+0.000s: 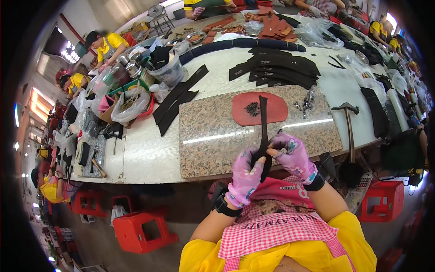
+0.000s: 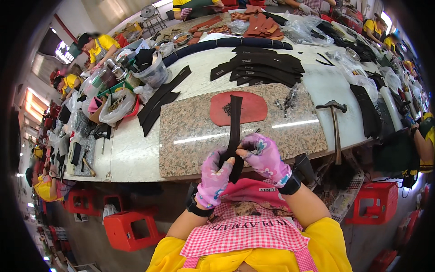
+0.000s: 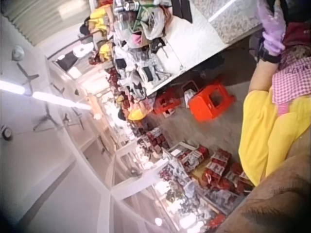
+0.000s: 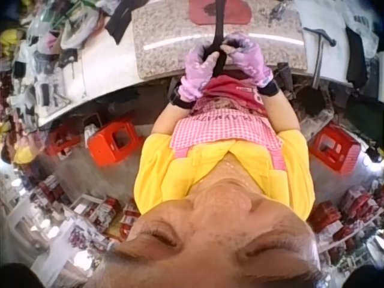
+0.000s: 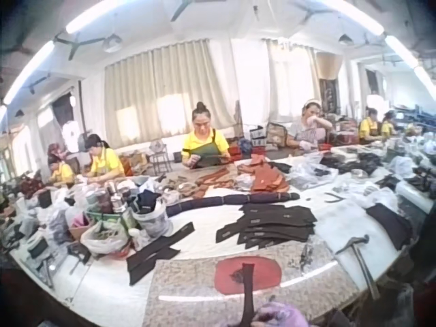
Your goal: The recorder is assembling small black leather components for shoes, inserting loops and aligning parts.
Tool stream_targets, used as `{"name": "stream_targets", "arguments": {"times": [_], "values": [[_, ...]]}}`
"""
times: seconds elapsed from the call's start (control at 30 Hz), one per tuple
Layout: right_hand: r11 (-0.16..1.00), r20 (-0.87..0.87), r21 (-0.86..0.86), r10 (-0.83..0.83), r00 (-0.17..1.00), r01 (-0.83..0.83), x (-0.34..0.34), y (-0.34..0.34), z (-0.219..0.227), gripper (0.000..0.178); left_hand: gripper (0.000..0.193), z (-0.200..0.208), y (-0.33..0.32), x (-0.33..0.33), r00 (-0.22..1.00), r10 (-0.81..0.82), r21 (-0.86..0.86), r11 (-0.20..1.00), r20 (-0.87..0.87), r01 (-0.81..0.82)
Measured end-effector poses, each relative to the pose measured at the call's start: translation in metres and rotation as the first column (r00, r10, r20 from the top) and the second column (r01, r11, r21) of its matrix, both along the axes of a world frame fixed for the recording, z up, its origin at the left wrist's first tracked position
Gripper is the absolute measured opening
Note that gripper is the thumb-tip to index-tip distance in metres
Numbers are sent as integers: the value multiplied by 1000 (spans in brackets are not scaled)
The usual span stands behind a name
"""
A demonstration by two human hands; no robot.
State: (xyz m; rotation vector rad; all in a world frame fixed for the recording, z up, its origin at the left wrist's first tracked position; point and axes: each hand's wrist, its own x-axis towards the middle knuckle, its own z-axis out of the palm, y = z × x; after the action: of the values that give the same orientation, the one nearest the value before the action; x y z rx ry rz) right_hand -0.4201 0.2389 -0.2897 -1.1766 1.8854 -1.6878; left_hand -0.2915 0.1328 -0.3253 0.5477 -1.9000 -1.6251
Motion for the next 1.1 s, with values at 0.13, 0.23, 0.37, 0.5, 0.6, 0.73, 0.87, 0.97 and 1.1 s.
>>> {"name": "stream_targets", "arguments": {"times": [0.13,0.23,0.37,0.5,0.6,0.73,0.87,0.97,1.1], "values": [[1000,-46,3,-30,998,30,10,11,-2,15,21,4,11,10,1000,-28,-15,1000,0,28],[997,-59,-62,-44,997,40,23,15,-7,15,22,-6,19,11,998,-33,-92,995,-51,28],[974,-382,-102,-228,896,204,21,19,-14,11,22,13,28,10,999,-19,-193,981,-40,11],[980,-197,-90,-193,961,178,21,14,-5,11,25,23,21,9,999,-45,180,983,28,39],[981,-172,-80,-190,967,178,17,14,-4,11,26,26,23,6,998,-34,407,912,-55,53],[993,-358,10,-104,928,115,14,11,7,10,24,14,20,4,999,27,204,978,20,-30],[993,-456,52,-67,887,102,11,10,0,12,21,21,21,4,996,54,91,994,67,-60],[990,-452,107,-34,891,92,8,10,3,16,19,28,20,3,990,110,-202,975,92,-89],[992,-278,79,-78,957,103,4,9,6,23,17,28,17,-3,991,132,-365,923,1,-123]]}}
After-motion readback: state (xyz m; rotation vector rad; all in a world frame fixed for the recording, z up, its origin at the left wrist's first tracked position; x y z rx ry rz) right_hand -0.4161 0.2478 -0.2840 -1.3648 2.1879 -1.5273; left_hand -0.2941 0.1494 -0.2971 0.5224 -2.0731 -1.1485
